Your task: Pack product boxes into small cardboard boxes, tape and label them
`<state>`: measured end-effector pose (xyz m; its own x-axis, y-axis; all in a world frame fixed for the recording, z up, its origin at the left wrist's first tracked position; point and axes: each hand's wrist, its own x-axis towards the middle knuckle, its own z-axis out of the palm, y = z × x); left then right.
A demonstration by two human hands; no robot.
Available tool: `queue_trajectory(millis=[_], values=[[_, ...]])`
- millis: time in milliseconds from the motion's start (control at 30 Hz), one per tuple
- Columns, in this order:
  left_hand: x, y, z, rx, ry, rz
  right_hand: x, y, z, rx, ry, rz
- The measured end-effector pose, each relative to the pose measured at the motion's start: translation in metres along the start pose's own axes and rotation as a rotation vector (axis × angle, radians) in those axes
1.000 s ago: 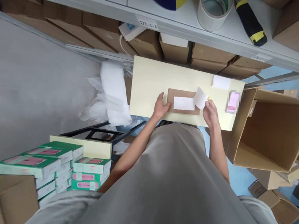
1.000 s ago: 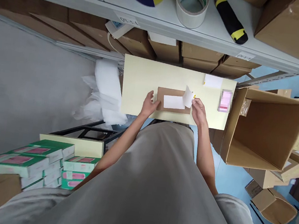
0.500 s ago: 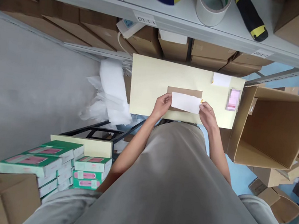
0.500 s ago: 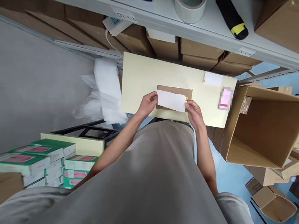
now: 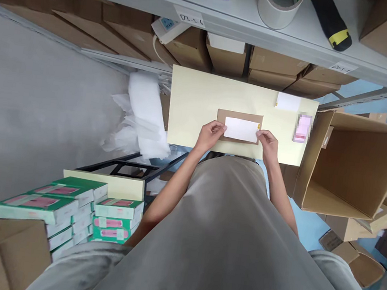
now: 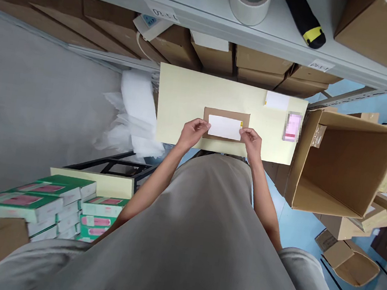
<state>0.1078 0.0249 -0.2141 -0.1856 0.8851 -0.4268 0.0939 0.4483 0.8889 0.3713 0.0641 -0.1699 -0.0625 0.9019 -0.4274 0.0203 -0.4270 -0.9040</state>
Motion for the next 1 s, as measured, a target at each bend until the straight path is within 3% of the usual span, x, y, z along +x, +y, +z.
queue_trajectory(millis=[267,433,1000], values=[[0.012,-0.02,0.007,0.179,0.084,0.013,0.026,0.023,0.003,-0.351,0.119,-0.13],[0.015,-0.029,0.012,0.221,0.09,-0.013,0.031,0.038,0.004,-0.497,0.155,-0.132],[0.02,-0.048,0.018,0.214,0.144,-0.067,0.041,0.064,0.009,-0.619,0.169,-0.109]])
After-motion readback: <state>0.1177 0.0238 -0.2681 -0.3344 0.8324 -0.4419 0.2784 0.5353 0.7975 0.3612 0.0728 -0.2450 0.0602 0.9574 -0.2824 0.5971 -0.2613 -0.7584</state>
